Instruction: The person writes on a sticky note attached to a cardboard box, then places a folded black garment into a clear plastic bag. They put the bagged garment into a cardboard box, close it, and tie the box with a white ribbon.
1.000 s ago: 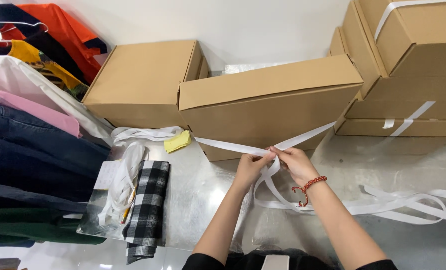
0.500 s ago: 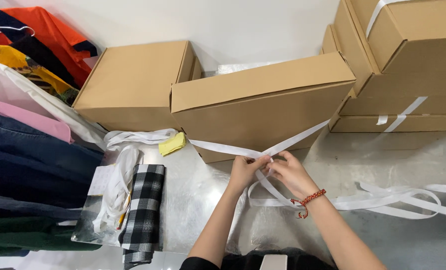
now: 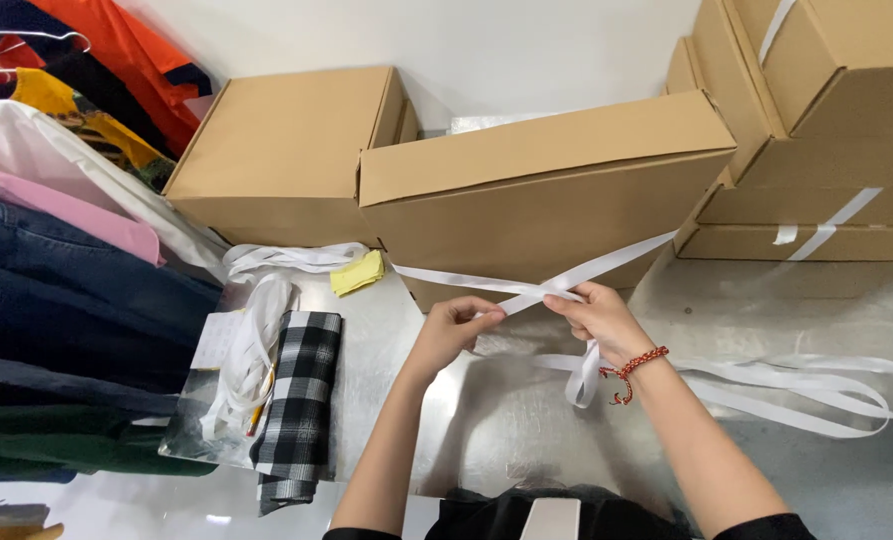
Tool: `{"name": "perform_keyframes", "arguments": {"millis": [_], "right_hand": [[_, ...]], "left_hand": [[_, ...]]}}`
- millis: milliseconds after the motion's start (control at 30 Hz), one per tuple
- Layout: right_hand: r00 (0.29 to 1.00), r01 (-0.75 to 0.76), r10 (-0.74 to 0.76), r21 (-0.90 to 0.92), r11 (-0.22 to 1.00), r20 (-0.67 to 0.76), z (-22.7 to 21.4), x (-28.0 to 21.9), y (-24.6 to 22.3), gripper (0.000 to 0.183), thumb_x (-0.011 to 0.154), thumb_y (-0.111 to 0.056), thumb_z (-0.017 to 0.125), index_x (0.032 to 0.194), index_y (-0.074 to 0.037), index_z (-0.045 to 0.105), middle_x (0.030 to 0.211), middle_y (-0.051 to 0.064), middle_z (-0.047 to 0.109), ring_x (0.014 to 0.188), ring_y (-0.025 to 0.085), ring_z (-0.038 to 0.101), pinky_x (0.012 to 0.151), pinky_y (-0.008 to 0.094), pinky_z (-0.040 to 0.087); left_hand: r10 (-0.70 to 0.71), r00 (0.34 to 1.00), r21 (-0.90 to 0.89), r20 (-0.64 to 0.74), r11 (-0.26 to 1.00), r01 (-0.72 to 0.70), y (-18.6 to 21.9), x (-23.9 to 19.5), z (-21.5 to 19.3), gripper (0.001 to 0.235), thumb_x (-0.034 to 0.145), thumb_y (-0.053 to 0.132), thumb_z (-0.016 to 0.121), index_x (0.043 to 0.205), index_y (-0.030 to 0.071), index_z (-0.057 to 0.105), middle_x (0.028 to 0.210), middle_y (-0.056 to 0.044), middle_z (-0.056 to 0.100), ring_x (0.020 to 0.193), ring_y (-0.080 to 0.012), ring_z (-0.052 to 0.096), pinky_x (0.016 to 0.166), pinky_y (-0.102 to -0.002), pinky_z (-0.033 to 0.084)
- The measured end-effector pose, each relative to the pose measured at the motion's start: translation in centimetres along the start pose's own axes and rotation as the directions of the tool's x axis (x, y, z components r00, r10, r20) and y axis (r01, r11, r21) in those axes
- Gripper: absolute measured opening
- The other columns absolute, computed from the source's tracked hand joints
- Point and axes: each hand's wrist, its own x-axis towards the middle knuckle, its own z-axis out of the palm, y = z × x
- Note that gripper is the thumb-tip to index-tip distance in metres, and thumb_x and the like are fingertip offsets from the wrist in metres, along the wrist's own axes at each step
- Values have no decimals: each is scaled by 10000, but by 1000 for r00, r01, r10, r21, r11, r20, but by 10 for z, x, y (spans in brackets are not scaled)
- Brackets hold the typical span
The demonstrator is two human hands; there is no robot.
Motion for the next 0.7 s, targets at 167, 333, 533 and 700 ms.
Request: {"name": "perform_keyframes", "arguments": {"millis": [167, 333, 533, 700], "right_hand": [[1000, -8, 12, 117, 993, -29, -5, 21, 29, 218, 996, -136, 759, 1112, 31, 681, 699, -103, 265, 483, -41, 261, 386, 115, 206], [997, -21, 30, 118, 993, -76, -17, 44, 67, 266, 1024, -194, 768, 1033, 50, 664, 663, -117, 251, 476, -31, 214, 383, 133, 184], [978, -96, 103, 47, 994, -180, -4, 37, 58, 501, 958, -308, 812, 715, -162, 399, 662, -64, 207, 556, 84, 184, 491, 284, 132], [986, -27, 37, 63, 998, -160, -9, 42, 83, 396, 1013, -291, 764, 819, -68, 501, 604, -73, 227, 484, 44, 208, 433, 231, 161]], "left_hand": [[-21, 996, 82, 83, 997, 14, 44, -25, -36, 186, 929, 146, 816, 1074, 30, 820, 799, -120, 768, 465, -90, 527, 461, -227, 497], [17, 981, 248, 193, 966, -65, 154, -44, -56, 154, 985, 129, 705, 1029, 20, 804, 845, -130, 815, 470, -112, 578, 504, -262, 561], [337, 892, 208, 301, 890, -407, 299, -8, -42, 240, 1030, 292, 637, 1057, 84, 753, 1051, -60, 827, 544, -65, 591, 531, -165, 511], [449, 890, 402, 80, 802, -441, 359, 67, -24, 228, 893, 393, 662, 909, 194, 551, 693, 10, 551, 630, -93, 512, 654, -289, 336]]}}
